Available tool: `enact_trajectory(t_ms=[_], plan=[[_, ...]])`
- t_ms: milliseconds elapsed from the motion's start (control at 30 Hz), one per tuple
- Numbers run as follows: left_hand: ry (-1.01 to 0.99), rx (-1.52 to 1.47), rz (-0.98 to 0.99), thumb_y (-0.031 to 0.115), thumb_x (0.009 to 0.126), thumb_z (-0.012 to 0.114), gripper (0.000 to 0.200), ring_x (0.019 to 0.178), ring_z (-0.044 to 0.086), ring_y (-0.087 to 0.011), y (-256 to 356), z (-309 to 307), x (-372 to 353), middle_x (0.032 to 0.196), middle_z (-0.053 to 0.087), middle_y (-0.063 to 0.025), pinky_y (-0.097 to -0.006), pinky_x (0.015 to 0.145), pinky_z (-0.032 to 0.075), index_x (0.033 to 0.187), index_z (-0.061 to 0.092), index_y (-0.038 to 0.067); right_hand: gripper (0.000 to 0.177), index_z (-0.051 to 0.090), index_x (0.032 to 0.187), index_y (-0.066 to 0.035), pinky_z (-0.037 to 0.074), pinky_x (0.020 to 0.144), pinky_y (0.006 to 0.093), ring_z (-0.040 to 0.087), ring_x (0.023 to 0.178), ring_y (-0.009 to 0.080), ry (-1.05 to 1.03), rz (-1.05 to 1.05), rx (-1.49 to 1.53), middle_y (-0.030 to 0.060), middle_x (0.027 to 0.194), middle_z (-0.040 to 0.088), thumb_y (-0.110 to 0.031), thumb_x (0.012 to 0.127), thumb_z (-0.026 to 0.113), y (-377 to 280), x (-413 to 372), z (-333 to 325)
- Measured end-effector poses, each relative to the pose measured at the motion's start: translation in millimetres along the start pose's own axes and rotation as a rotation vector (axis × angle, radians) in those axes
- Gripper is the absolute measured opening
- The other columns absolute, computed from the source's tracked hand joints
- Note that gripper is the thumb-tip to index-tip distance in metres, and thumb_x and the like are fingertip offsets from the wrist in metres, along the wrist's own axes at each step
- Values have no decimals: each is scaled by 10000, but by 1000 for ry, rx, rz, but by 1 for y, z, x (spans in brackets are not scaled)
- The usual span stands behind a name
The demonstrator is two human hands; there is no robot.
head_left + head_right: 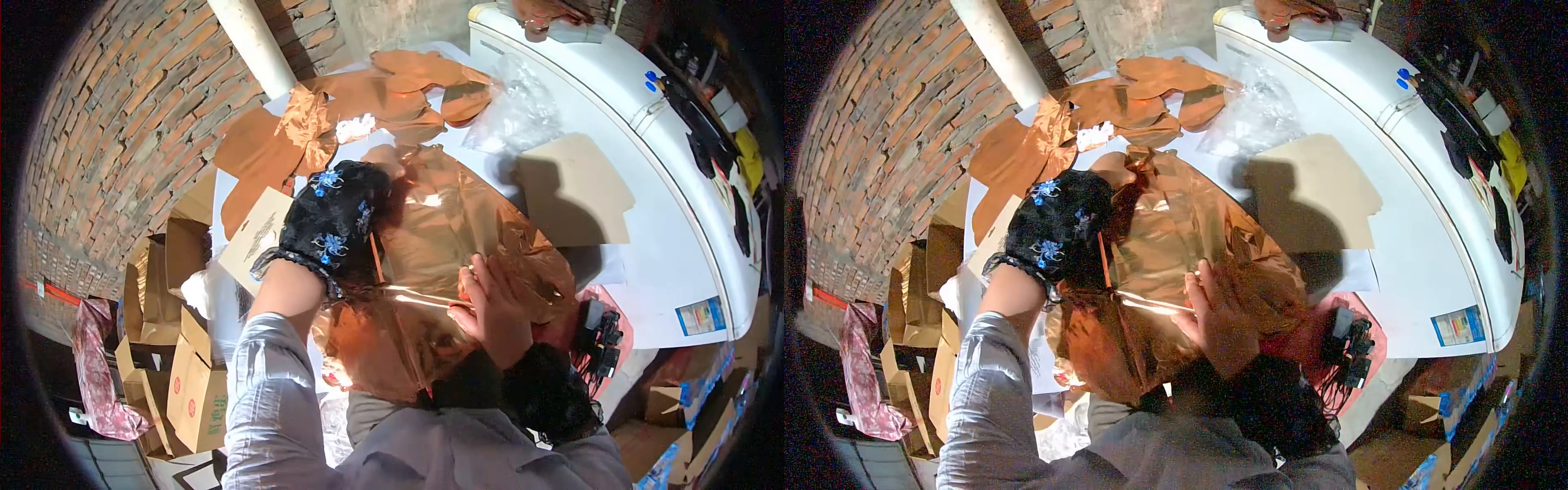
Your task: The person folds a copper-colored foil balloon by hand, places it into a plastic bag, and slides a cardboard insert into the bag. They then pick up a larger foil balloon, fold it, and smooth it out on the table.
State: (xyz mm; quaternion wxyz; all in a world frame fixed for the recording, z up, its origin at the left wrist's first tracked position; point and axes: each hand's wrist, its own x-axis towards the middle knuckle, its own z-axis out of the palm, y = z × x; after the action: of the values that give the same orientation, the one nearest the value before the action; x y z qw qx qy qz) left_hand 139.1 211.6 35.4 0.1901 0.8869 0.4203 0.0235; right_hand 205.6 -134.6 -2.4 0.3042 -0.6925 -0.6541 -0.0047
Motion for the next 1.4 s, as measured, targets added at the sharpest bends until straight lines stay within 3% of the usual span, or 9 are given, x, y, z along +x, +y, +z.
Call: enact_trajectory(t_ms=[233,467,567,667,900,1000,1133,1267,1400], plan=[[51,17,-37,231,689,674,415,942,651,-377,-45,-2,-9,962,671,-259,-422,835,496,1013,677,-27,626,507,1265,31,356,1082,472,392,1305,444,-14,-107,49,267,1384,425,-316,797,737,-1,9,7],[-21,-29,-207,181,710,677,453,1000,647,-376,-75,-15,-13,1041,664,-259,-406,852,508,1105,642,-38,590,562,1236,-9,356,1086,457,457,1286,364,31,-147,-22,192,1354,510,-344,783,737,-8,24,22],[13,-39,-123,156,728,687,424,947,668,-304,-75,-20,-16,997,683,-209,-372,832,511,1110,632,-21,606,557,1238,-13,339,1097,464,447,1294,360,42,-145,-32,198,1370,493,-379,785,724,-9,26,29],[211,-417,3,106,744,699,376,906,660,-214,-54,-29,-36,954,693,-134,-334,823,507,1096,629,-5,621,542,1251,-27,309,1115,477,415,1317,370,34,-136,-49,207,1393,466,-413,792,703,-7,25,35],[203,-684,220,44,786,725,329,890,607,-132,-113,-12,9,975,696,-36,-286,831,479,1110,670,58,618,535,1256,-17,296,1123,488,398,1327,380,13,-132,-41,212,1404,451,-400,799,700,-8,25,35],[280,-483,115,34,790,693,289,902,664,-233,-88,-19,-8,979,697,-101,-352,821,513,1074,648,13,622,531,1261,-15,294,1124,492,393,1331,381,11,-135,-43,213,1408,447,-393,798,703,-7,25,35],[813,-48,26,115,804,633,399,1029,567,-406,-81,-6,-20,1095,613,-219,-446,890,477,1196,589,55,630,527,1268,-14,293,1124,492,391,1333,380,26,-130,-29,213,1408,447,-389,795,707,-7,24,35],[870,-170,112,186,859,636,343,898,608,-356,-91,-13,-43,1020,579,-216,-425,789,501,1165,573,43,619,532,1265,-13,295,1122,491,397,1329,377,43,-127,-21,205,1409,450,-378,796,707,-8,24,36],[589,68,-54,204,859,642,380,918,590,-385,-81,-3,-109,1025,564,-239,-439,786,500,1181,557,22,600,552,1246,-8,303,1113,492,419,1310,383,65,-135,-7,199,1385,480,-366,792,712,-7,26,33]])
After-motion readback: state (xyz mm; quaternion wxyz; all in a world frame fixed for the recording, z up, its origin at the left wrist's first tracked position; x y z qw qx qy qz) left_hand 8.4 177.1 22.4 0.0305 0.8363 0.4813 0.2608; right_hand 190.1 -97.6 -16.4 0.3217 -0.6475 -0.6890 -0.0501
